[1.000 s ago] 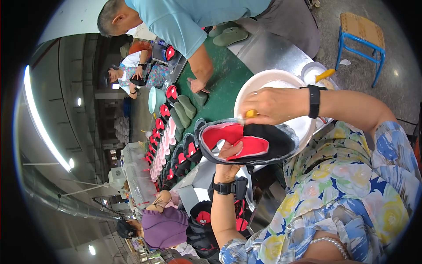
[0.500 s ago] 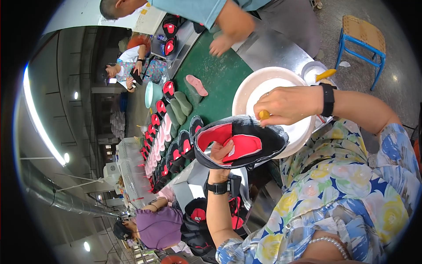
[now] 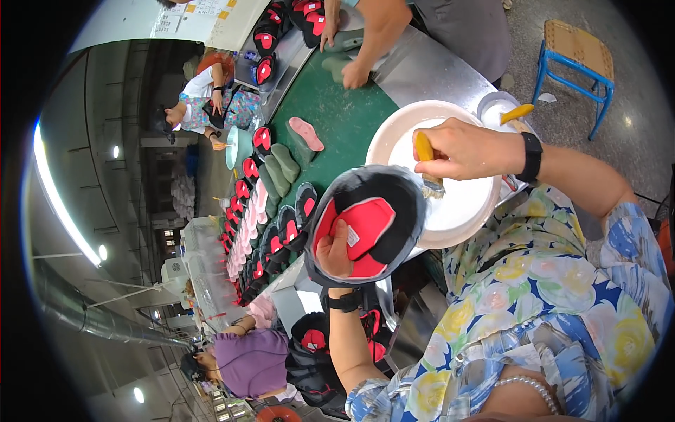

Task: The recorder uses a brush to apply white adhesive to the inner edges of shoe uppers at a manufacturing bench.

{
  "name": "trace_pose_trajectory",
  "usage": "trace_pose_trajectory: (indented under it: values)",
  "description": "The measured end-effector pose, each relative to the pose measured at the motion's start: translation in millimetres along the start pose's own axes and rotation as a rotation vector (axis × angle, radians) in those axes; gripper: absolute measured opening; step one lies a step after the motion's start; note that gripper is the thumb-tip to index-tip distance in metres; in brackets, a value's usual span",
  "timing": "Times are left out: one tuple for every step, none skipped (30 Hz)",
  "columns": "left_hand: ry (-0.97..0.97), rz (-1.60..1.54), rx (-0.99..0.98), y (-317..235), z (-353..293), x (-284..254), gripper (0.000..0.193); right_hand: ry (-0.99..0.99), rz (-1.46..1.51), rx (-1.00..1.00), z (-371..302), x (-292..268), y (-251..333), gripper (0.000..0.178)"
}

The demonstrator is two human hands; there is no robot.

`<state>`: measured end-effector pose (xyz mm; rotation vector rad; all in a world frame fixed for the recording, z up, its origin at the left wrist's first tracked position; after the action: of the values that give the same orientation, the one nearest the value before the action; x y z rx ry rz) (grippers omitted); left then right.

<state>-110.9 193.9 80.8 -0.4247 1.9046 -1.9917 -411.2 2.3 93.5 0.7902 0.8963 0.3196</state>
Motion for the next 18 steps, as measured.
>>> trace_pose_trajectory:
  values:
    - [-0.141, 0.016, 0.138, 2, -6, 2, 0.028, -0.041, -0.008, 0.065, -3, -2, 4, 0.031]
    - [-0.146, 0.015, 0.14, -8, -4, 13, 0.028, -0.083, -0.021, 0.132, -6, -2, 6, 0.032]
    - [-0.158, 0.341, 0.358, -26, -3, 29, 0.028, -0.243, 0.016, 0.091, -9, 0, 10, 0.03]
    - [-0.167, 0.67, 0.573, -37, -3, 42, 0.028, -0.376, 0.106, 0.02, -12, 6, 17, 0.027]
    - [-0.194, 0.711, 0.623, -36, -1, 48, 0.034, -0.384, 0.166, 0.008, -14, 12, 26, 0.025]
    - [-0.198, 0.716, 0.627, -36, -2, 48, 0.034, -0.388, 0.239, -0.013, -16, 20, 38, 0.024]
    - [-0.235, 0.708, 0.679, -38, -4, 48, 0.035, -0.349, 0.286, -0.076, -18, 29, 48, 0.023]
    - [-0.269, 0.697, 0.728, -38, -6, 49, 0.037, -0.311, 0.332, -0.135, -21, 37, 53, 0.022]
    - [-0.363, 0.683, 0.666, -45, -10, 55, 0.034, -0.283, 0.261, -0.175, -23, 43, 54, 0.021]
    - [-0.363, 0.683, 0.668, -46, -10, 49, 0.034, -0.284, 0.261, -0.176, -22, 46, 48, 0.021]
    - [-0.344, 0.801, 0.665, -47, -11, 43, 0.033, -0.301, 0.233, -0.2, -22, 47, 42, 0.021]
    - [-0.324, 0.918, 0.661, -48, -12, 41, 0.032, -0.318, 0.203, -0.224, -21, 46, 35, 0.021]
    - [-0.359, 0.369, 0.469, -38, -8, 36, 0.032, -0.327, 0.159, -0.208, -19, 42, 26, 0.02]
    - [-0.369, 0.372, 0.472, -31, -10, 22, 0.032, -0.323, 0.162, -0.216, -15, 38, 21, 0.02]
    - [-0.354, 0.26, 0.389, -15, -11, -2, 0.032, -0.332, 0.09, -0.18, -9, 34, 16, 0.02]
    - [-0.336, 0.146, 0.308, -5, -11, -16, 0.033, -0.342, 0.014, -0.144, -4, 29, 10, 0.02]
    - [-0.387, -0.116, 0.287, -15, -9, 11, 0.015, -0.387, -0.005, -0.097, -4, 24, 1, 0.02]
    - [-0.388, -0.127, 0.291, -9, -3, 7, 0.015, -0.434, -0.026, -0.05, -5, 16, -7, 0.02]
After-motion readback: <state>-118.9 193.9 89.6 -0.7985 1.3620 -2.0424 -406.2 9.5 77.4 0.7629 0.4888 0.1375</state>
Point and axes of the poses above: each hand's wrist, its own z-axis towards the middle knuckle, its own x-axis out of the palm, y = z × x, the point moved 3 cm from there along z, towards the middle knuckle, and after that the axes turned 11 degrees about -z, right-handed, at the moved point
